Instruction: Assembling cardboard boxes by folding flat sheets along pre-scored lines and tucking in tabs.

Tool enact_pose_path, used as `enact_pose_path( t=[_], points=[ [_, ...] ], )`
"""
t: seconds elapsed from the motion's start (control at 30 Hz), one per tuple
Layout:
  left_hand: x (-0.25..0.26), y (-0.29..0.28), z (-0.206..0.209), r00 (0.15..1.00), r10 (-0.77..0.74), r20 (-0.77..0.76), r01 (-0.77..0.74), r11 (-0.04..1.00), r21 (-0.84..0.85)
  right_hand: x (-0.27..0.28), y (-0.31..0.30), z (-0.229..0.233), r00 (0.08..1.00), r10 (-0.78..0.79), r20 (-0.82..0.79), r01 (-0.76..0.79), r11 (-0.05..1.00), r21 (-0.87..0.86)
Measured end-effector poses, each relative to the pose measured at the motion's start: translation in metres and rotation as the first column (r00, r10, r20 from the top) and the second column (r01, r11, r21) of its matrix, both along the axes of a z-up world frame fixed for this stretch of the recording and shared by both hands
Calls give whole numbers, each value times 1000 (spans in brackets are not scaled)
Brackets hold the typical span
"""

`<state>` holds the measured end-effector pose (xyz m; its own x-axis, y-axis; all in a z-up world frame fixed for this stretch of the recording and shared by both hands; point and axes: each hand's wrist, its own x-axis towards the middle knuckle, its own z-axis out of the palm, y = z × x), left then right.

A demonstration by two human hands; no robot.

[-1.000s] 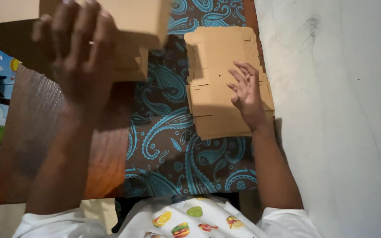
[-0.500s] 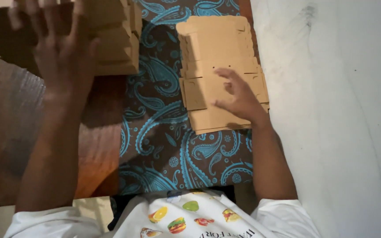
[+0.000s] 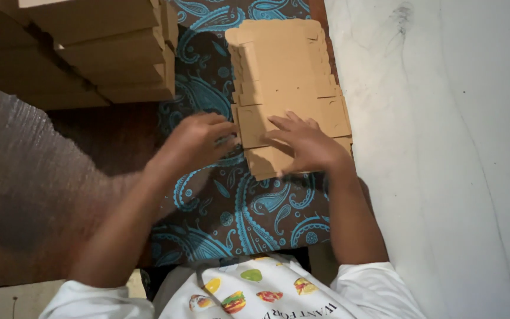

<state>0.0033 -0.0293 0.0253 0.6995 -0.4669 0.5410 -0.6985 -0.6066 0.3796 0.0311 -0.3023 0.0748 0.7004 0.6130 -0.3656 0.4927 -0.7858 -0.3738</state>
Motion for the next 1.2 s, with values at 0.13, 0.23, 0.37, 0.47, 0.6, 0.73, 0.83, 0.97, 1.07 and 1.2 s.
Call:
enact_pose_path(
  t=[0.13, 0.23, 0.37, 0.47, 0.6, 0.73, 0.83, 0.97, 1.07, 1.2],
  points=[
    [11, -7, -57, 976, -5, -219, -42, 977, -208, -12, 25, 12, 999, 10, 42, -3, 984, -177],
    [15, -8, -84, 954, -14, -300, -90, 939, -331, -19, 34, 29, 999, 20, -30, -25, 982, -188],
    [6, -5, -84, 899, 5, -438, -208, 885, -417, -22, 36, 16, 999, 47, -25, -52, 973, -225],
    [8, -2, -82, 893, -4, -449, -223, 864, -451, -21, 34, 11, 998, 57, -17, -59, 970, -237],
    [2, -2, -73, 884, 15, -467, -254, 855, -453, -19, 31, 8, 999, 46, -7, -47, 980, -192],
    [6, -2, -74, 878, 27, -479, -262, 863, -431, -21, 27, 17, 999, 32, -16, -34, 990, -136],
    [7, -1, -71, 873, 44, -485, -283, 857, -431, -21, 27, 17, 999, 53, -10, -54, 991, -122],
    [1, -4, -60, 880, 16, -474, -249, 866, -434, -19, 23, 1, 998, 61, 22, -57, 988, -143],
    [2, -1, -58, 867, 13, -499, -268, 856, -442, -14, 23, -5, 997, 70, 30, -65, 991, -120],
    [4, -2, -59, 870, 13, -492, -245, 879, -410, -13, 15, 0, 998, 57, -4, -57, 994, -98]
  ],
)
